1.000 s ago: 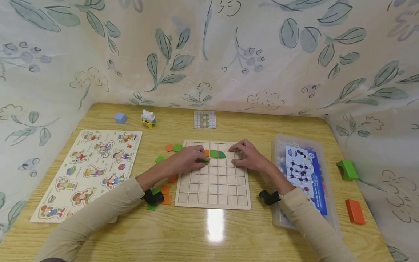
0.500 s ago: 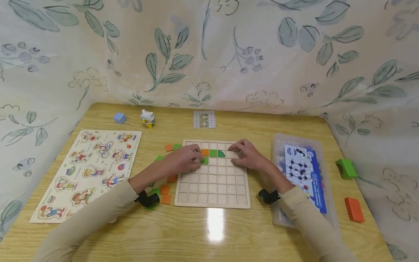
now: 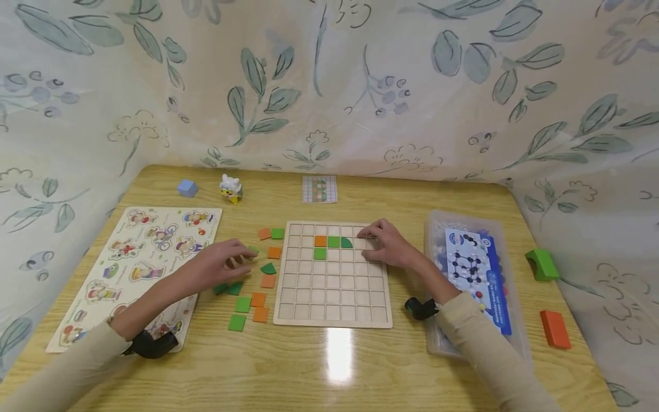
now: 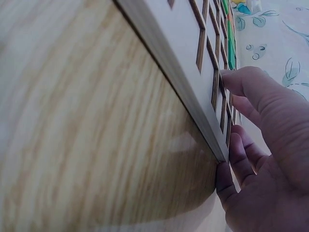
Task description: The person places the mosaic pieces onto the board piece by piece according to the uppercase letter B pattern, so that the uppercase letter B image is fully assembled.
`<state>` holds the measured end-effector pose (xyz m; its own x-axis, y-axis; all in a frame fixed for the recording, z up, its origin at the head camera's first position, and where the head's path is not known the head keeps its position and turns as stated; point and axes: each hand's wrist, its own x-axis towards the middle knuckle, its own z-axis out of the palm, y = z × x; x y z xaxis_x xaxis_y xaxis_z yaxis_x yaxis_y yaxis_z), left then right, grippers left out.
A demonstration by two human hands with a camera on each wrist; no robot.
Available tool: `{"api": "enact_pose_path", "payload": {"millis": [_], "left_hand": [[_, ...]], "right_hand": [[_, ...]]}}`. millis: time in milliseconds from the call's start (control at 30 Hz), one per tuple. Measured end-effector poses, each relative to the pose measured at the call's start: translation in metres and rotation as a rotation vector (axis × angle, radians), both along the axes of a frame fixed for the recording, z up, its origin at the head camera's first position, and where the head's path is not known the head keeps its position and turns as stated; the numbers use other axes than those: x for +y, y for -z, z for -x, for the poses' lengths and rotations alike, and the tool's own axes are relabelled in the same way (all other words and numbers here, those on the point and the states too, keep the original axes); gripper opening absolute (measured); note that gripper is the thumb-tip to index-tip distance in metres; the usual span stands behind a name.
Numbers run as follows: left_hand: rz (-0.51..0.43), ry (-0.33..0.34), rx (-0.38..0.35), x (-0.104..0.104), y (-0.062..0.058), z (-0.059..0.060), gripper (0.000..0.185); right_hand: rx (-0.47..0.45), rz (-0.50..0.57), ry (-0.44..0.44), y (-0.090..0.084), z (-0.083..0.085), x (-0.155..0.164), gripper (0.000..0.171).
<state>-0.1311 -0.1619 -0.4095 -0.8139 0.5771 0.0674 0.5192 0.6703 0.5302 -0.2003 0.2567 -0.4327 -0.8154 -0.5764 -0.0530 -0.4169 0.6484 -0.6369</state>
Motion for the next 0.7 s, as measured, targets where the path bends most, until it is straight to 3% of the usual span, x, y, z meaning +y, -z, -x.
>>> {"api": "enact_pose_path", "payload": {"millis": [167, 333, 500, 700], "left_hand": [[-0.039, -0.086, -0.028, -0.027, 0.011, -0.021, 0.03], [-0.122, -0.112, -0.005, -0.041, 0.016, -0.036, 0.034], [-0.143, -0.118, 0.034, -0.046, 0.017, -0.041, 0.035], [-0.136, -0.115, 0.029, -0.047, 0.011, -0.037, 0.035]], "right_hand": [[-0.03, -0.003, 0.001, 0.001, 0.0, -0.002, 0.038], [-0.045, -0.012, 0.019, 0.002, -0.003, -0.002, 0.038], [-0.032, -0.008, 0.024, 0.001, -0.003, 0.0, 0.038], [-0.017, -0.014, 0.026, -0.001, 0.0, 0.002, 0.038]]}}
